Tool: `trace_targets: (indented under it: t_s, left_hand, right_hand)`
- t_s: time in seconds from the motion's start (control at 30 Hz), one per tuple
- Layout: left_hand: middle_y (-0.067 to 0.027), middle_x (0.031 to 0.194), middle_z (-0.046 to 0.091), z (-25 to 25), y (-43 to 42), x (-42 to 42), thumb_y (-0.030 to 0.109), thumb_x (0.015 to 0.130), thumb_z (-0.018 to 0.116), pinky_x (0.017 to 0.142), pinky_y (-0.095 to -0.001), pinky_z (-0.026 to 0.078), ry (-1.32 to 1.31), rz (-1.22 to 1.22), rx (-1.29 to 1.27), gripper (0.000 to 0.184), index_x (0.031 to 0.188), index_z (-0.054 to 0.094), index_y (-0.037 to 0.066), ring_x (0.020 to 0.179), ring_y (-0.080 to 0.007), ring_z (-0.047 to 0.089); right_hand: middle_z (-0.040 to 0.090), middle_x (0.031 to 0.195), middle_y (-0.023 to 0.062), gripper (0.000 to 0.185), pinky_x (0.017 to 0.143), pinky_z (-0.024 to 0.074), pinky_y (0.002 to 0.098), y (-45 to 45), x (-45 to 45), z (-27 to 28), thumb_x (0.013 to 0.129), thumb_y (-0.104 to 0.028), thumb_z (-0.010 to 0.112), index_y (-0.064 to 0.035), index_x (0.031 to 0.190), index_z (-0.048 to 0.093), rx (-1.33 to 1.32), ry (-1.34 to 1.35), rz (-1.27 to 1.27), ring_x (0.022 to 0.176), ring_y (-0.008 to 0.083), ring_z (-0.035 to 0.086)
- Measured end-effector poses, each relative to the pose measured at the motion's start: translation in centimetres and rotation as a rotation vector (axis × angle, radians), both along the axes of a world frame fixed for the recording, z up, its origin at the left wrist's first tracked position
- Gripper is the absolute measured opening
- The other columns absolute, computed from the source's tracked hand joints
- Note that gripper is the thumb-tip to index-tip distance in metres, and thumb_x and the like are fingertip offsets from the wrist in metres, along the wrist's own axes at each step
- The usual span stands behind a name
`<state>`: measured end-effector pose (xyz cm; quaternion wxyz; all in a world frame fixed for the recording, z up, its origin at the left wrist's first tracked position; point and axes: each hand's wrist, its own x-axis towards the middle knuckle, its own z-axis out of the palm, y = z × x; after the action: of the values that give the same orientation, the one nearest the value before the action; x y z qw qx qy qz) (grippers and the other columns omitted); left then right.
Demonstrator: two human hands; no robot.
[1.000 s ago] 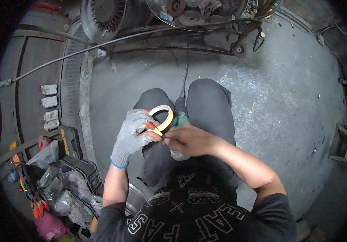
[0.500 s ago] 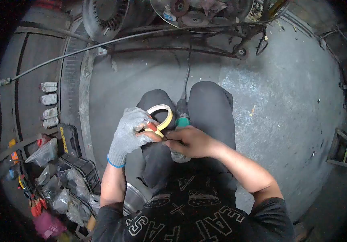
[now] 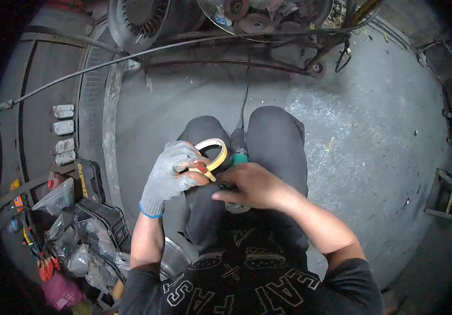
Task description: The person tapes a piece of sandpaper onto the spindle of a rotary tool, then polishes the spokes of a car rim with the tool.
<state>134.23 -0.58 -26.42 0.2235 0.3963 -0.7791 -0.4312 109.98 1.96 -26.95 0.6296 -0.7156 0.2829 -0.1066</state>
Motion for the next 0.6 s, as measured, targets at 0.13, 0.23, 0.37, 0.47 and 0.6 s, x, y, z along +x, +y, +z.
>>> trace_targets:
  t_s: [0.13, 0.23, 0.37, 0.47, 0.6]
  left_hand:
    - [-0.0066, 0.089, 0.069, -0.4, 0.6, 0.4, 0.033, 0.072, 0.076, 0.087, -0.0399, 0.045, -0.001, 0.022, 0.027, 0.033, 0.092, 0.071, 0.008, 0.093, -0.0286, 0.063]
    - [-0.0078, 0.094, 0.068, -0.5, 0.1, -0.1, 0.032, 0.072, 0.075, 0.089, -0.0403, 0.045, 0.048, -0.001, 0.083, 0.035, 0.095, 0.070, 0.007, 0.094, -0.0288, 0.063]
    - [-0.0092, 0.098, 0.068, -0.9, -0.3, -0.6, 0.032, 0.073, 0.074, 0.093, -0.0404, 0.043, 0.072, -0.055, 0.110, 0.035, 0.098, 0.070, 0.007, 0.096, -0.0299, 0.063]
    - [-0.0093, 0.097, 0.068, -1.3, 0.3, 0.2, 0.033, 0.074, 0.073, 0.094, -0.0407, 0.042, -0.035, -0.048, 0.006, 0.035, 0.098, 0.070, 0.007, 0.096, -0.0309, 0.063]
    - [-0.0099, 0.100, 0.067, -0.4, 1.1, 0.4, 0.028, 0.075, 0.072, 0.097, -0.0412, 0.042, -0.056, -0.014, 0.102, 0.033, 0.100, 0.070, 0.007, 0.102, -0.0320, 0.061]
  right_hand:
    - [0.066, 0.085, 0.0152, 0.027, 0.067, 0.0513, 0.0409, 2.5, 1.1, 0.1, 0.087, -0.027, 0.069, -0.0022, 0.094, 0.065, -0.332, 0.098, -0.429, 0.082, 0.0331, 0.065]
    - [0.067, 0.085, 0.0147, 0.027, 0.068, 0.0527, 0.0383, 1.2, 0.6, -0.6, 0.087, -0.025, 0.069, -0.0016, 0.099, 0.065, -0.238, 0.029, -0.366, 0.081, 0.0300, 0.067]
    - [0.070, 0.090, 0.0138, 0.029, 0.070, 0.0522, 0.0333, 0.0, 0.3, -3.6, 0.090, -0.021, 0.067, -0.0014, 0.110, 0.065, 0.358, -0.270, -0.184, 0.078, 0.0193, 0.068]
    - [0.069, 0.094, 0.0179, 0.026, 0.075, 0.0520, 0.0337, -0.5, 0.0, -1.7, 0.093, -0.019, 0.063, -0.0007, 0.111, 0.066, 0.513, -0.400, -0.119, 0.081, 0.0221, 0.069]
    - [0.063, 0.077, 0.0183, 0.021, 0.075, 0.0513, 0.0409, 2.6, 1.2, 0.8, 0.094, -0.021, 0.060, -0.0004, 0.098, 0.062, -0.303, 0.064, -0.365, 0.078, 0.0385, 0.063]
